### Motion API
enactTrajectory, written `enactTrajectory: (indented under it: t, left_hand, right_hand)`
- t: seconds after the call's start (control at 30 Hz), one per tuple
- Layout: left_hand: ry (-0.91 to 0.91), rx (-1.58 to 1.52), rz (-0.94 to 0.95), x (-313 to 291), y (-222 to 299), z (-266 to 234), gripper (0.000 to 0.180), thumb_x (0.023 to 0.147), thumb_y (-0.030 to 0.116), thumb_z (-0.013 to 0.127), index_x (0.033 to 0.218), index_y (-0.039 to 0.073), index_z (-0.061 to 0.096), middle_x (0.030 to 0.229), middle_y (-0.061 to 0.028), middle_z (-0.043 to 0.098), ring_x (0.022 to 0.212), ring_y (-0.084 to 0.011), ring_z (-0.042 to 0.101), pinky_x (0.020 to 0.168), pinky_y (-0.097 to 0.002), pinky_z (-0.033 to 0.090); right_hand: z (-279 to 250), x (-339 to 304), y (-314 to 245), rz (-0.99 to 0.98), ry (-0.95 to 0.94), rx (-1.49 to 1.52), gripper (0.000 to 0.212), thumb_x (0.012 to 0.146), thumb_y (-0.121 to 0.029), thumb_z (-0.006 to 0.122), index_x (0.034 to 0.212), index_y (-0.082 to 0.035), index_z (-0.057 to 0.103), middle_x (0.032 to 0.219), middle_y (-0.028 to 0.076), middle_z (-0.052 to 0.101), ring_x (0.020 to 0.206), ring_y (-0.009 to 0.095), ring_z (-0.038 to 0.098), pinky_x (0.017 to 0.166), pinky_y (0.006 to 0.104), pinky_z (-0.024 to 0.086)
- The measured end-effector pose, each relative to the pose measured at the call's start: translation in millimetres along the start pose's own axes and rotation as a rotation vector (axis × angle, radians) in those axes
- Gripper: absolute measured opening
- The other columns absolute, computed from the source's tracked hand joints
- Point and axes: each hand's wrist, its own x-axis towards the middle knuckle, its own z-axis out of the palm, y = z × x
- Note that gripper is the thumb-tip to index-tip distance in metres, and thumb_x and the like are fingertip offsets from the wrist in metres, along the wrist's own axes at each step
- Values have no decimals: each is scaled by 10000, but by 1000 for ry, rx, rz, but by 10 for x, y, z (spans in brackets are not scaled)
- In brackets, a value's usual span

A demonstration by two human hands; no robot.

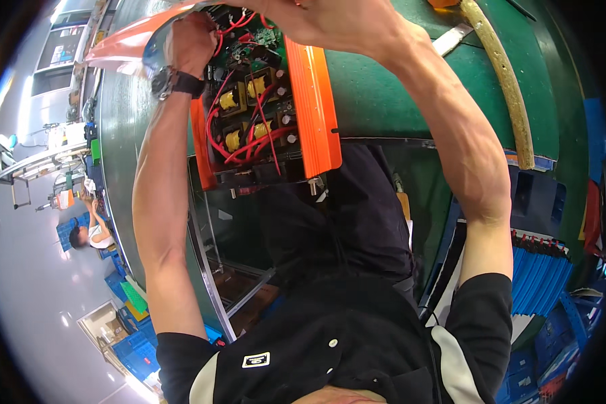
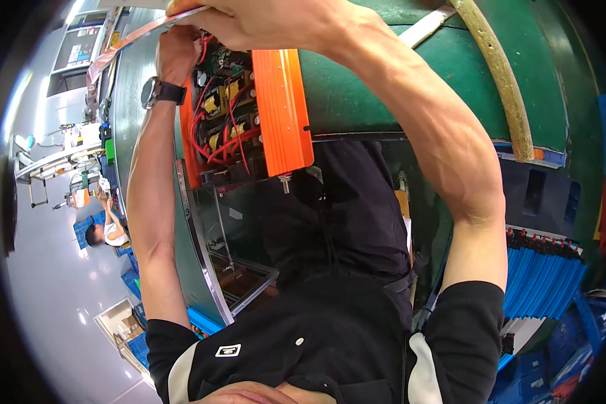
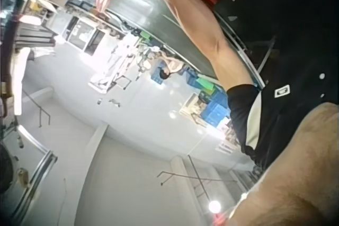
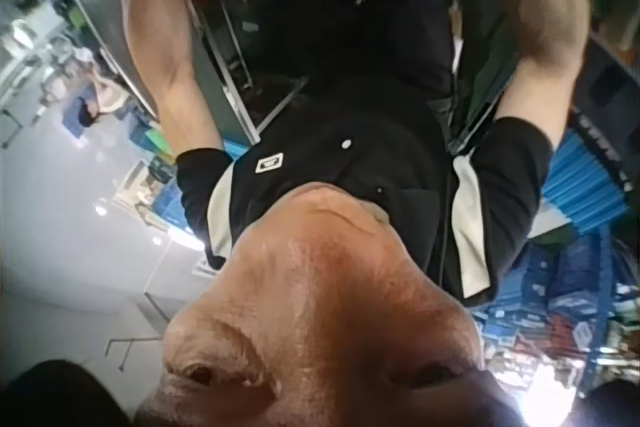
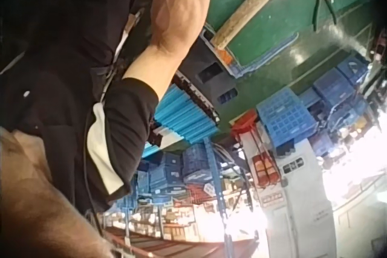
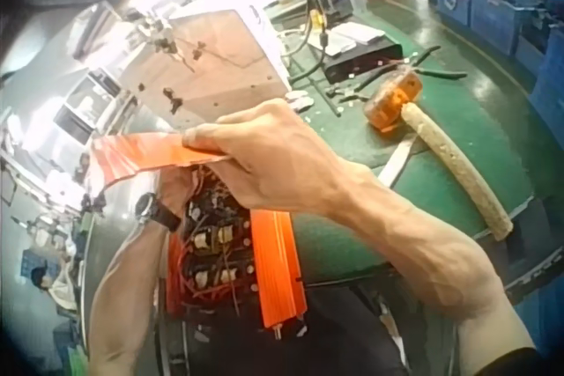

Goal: The person fits an orange cover onto a power inverter, presses it into place, and secures the end panel using a pneumatic screwdriver. After setting it aside, they pick up a blue power inverter and secure its end panel with the pneumatic screwdriver.

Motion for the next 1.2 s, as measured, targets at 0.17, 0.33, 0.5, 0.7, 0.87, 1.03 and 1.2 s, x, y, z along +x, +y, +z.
enactTrajectory:
  t: [0.17, 0.33, 0.5, 0.7, 0.87, 1.03, 1.2]
  left_hand:
    - [126, 258, -76, 60, -282, 477, 205, 845, 250, 644, 874, 75, 747, 899, -163, 741, 832, -364, 708, 741, -486, 562]
    - [460, -409, -59, 42, 269, 406, 341, 990, 314, 496, 1114, 69, 699, 1013, -226, 728, 927, -414, 695, 809, -538, 548]
    - [174, -864, -484, -525, 510, -671, 398, 989, 293, 645, 1287, 29, 645, 1284, -159, 697, 1169, -309, 668, 984, -421, 521]
    - [379, -2329, -705, -1154, 1121, -1935, 806, 1053, 655, 368, 1429, -48, 484, 1373, -167, 609, 1248, -258, 597, 1063, -385, 465]
    - [369, -2177, -793, -1227, 1082, -1670, 535, 1011, 223, 674, 1424, -54, 479, 1336, -149, 621, 1195, -203, 634, 1022, -357, 516]
    - [144, -2303, -588, -1536, 794, -1242, 495, 1000, 123, 652, 1423, -71, 484, 1292, -148, 657, 1112, -193, 685, 987, -337, 553]
    - [69, -2242, -596, -1476, 829, -1135, 461, 999, 131, 662, 1379, -87, 520, 1234, -146, 690, 1067, -178, 698, 926, -299, 566]
  right_hand:
    - [-67, 102, -55, 19, -35, -117, 306, 828, -43, 678, 1112, 58, 727, 954, 206, 760, 795, 326, 760, 726, 355, 619]
    - [-64, -81, -64, 93, -46, -242, 309, 820, -7, 726, 1126, -30, 762, 1017, 147, 769, 839, 295, 751, 726, 346, 598]
    - [-44, -161, -83, 112, -61, -211, 381, 794, 10, 715, 1171, -39, 751, 1014, 163, 760, 873, 315, 746, 755, 361, 600]
    - [221, -22, -588, -182, -240, -479, 439, 711, -46, 706, 1150, -28, 688, 781, 90, 643, 697, 244, 664, 706, 365, 574]
    - [393, -36, -1280, -100, -453, -575, 438, 807, -205, 771, 1201, -49, 660, 876, 85, 643, 800, 252, 674, 842, 400, 559]
    - [379, -217, -1535, 333, -254, -361, 514, 877, -278, 790, 1281, 0, 637, 1015, 209, 717, 866, 368, 692, 833, 441, 566]
    - [419, -334, -1371, 1065, -369, -416, 631, 1011, -421, 620, 1322, 124, 554, 862, 286, 728, 839, 418, 739, 753, 409, 570]
